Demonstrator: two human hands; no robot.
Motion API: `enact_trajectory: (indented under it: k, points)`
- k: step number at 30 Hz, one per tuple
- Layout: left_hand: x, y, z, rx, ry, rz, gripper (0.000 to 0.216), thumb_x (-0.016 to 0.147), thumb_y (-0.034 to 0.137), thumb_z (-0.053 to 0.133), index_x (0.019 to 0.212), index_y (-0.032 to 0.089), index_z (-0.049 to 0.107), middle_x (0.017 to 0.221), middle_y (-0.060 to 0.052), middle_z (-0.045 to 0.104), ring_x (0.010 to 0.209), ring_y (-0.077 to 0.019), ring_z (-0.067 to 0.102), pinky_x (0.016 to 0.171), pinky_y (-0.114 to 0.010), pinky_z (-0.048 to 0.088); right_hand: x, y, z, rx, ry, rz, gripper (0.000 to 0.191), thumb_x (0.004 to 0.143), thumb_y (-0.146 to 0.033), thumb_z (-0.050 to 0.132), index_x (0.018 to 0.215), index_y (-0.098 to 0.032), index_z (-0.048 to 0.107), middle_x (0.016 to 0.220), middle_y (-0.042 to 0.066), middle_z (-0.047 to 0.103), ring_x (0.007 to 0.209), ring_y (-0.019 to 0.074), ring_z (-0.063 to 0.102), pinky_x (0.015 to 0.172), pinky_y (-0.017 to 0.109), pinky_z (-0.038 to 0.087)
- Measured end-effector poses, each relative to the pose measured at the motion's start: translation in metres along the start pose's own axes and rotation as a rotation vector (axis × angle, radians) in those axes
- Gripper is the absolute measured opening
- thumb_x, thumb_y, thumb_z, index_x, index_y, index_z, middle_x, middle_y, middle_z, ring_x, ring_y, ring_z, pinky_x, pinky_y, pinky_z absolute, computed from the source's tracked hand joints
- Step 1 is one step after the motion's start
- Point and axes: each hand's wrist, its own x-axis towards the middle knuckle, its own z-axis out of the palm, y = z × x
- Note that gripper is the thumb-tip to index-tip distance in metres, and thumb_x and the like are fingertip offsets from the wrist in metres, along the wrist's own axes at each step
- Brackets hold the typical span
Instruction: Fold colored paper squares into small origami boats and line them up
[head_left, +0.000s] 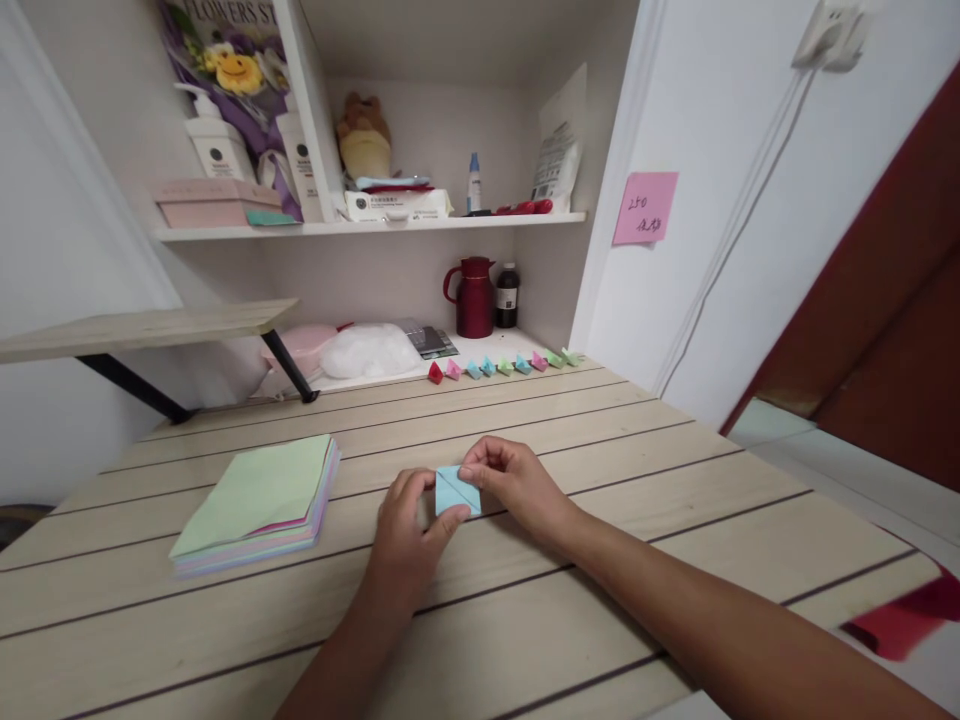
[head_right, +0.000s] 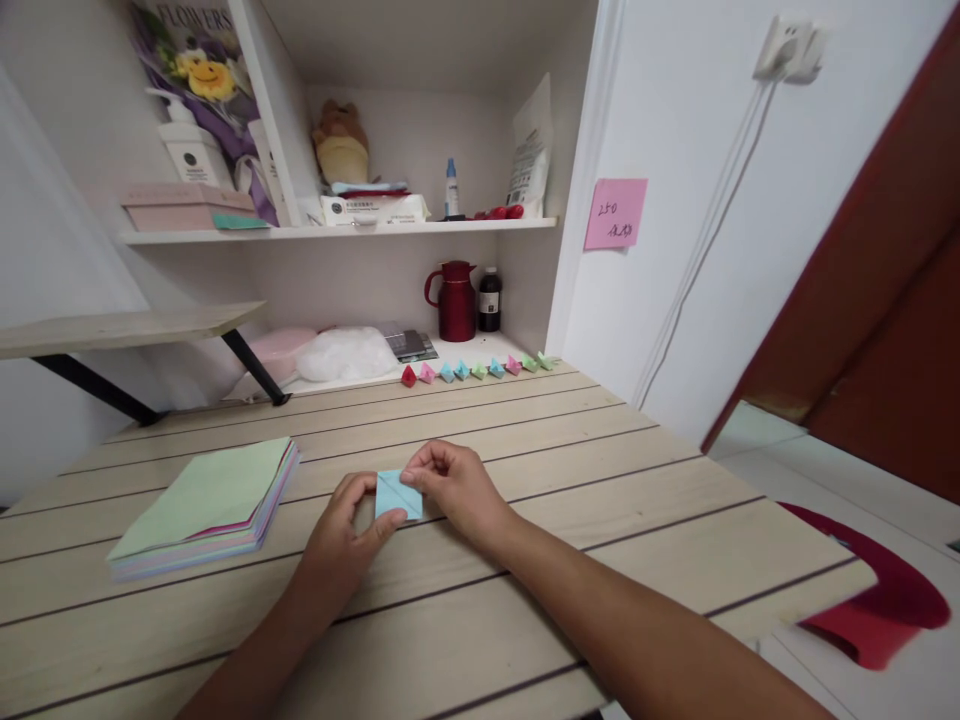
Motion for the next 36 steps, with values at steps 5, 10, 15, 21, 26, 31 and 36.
enact_trajectory:
  k: [5,10,15,21,26,31,36]
  points:
    - [0.001,0.004,-0.004,-0.164,0.032,-0.055,0.019,0.077,0.038,0.061,0.076,0.02,0.064,0.089,-0.005,0.063,0.089,-0.0212,0.059,0.084,-0.032,0.044,0.0,0.002,0.003,0.029,-0.084,0.028,0.025,0.071,-0.038,0.076,0.072,-0.017,0.064,0.065,-0.002,0.057,0.06,0.0111,0.047,0.059,0.025,0.036]
    - [0.0,0.006,-0.009,-0.247,0.026,-0.119,0.022,0.08,0.04,0.06,0.07,0.02,0.063,0.078,-0.002,0.06,0.077,-0.0173,0.055,0.072,-0.027,0.043,0.0,0.001,-0.001,-0.195,-0.084,-0.142,0.02,0.074,-0.036,0.074,0.068,-0.018,0.069,0.079,0.003,0.062,0.077,0.0166,0.056,0.072,0.029,0.042]
    - [0.0,0.004,-0.009,-0.243,-0.077,-0.17,0.026,0.082,0.043,0.057,0.074,0.019,0.062,0.07,0.001,0.056,0.068,-0.0155,0.051,0.064,-0.026,0.04,-0.002,0.005,-0.001,-0.24,-0.137,-0.069,0.017,0.073,-0.034,0.075,0.071,-0.018,0.071,0.078,0.002,0.062,0.073,0.0159,0.056,0.067,0.028,0.042]
    - [-0.001,0.0,-0.005,-0.219,-0.061,-0.213,0.03,0.073,0.044,0.068,0.091,0.02,0.065,0.081,0.0,0.064,0.077,-0.0181,0.057,0.073,-0.027,0.044,-0.001,0.003,0.001,-0.042,-0.046,0.013,0.026,0.067,-0.039,0.08,0.066,-0.017,0.066,0.074,0.001,0.06,0.07,0.0144,0.053,0.067,0.028,0.041]
    - [-0.001,-0.001,-0.005,-0.284,-0.063,-0.318,0.032,0.072,0.046,0.067,0.087,0.018,0.066,0.071,0.001,0.063,0.067,-0.0161,0.056,0.066,-0.027,0.044,0.0,0.001,0.001,0.173,-0.066,0.04,0.031,0.063,-0.04,0.083,0.065,-0.016,0.062,0.076,0.001,0.06,0.072,0.0141,0.053,0.072,0.029,0.041]
    - [0.0,0.006,-0.012,-0.076,0.023,-0.224,0.029,0.074,0.045,0.064,0.064,0.019,0.057,0.058,0.005,0.051,0.056,-0.0123,0.046,0.055,-0.024,0.037,-0.002,0.0,0.002,0.026,-0.113,-0.012,0.031,0.066,-0.04,0.081,0.08,-0.019,0.062,0.077,-0.001,0.059,0.073,0.0144,0.053,0.069,0.027,0.043]
    - [-0.001,0.005,-0.008,0.126,0.056,0.043,0.018,0.077,0.034,0.058,0.063,0.021,0.056,0.068,0.002,0.056,0.067,-0.0156,0.053,0.065,-0.026,0.04,-0.003,-0.005,0.003,-0.131,-0.079,-0.107,0.04,0.063,-0.036,0.084,0.094,-0.021,0.065,0.087,0.001,0.063,0.081,0.0158,0.055,0.077,0.029,0.044]
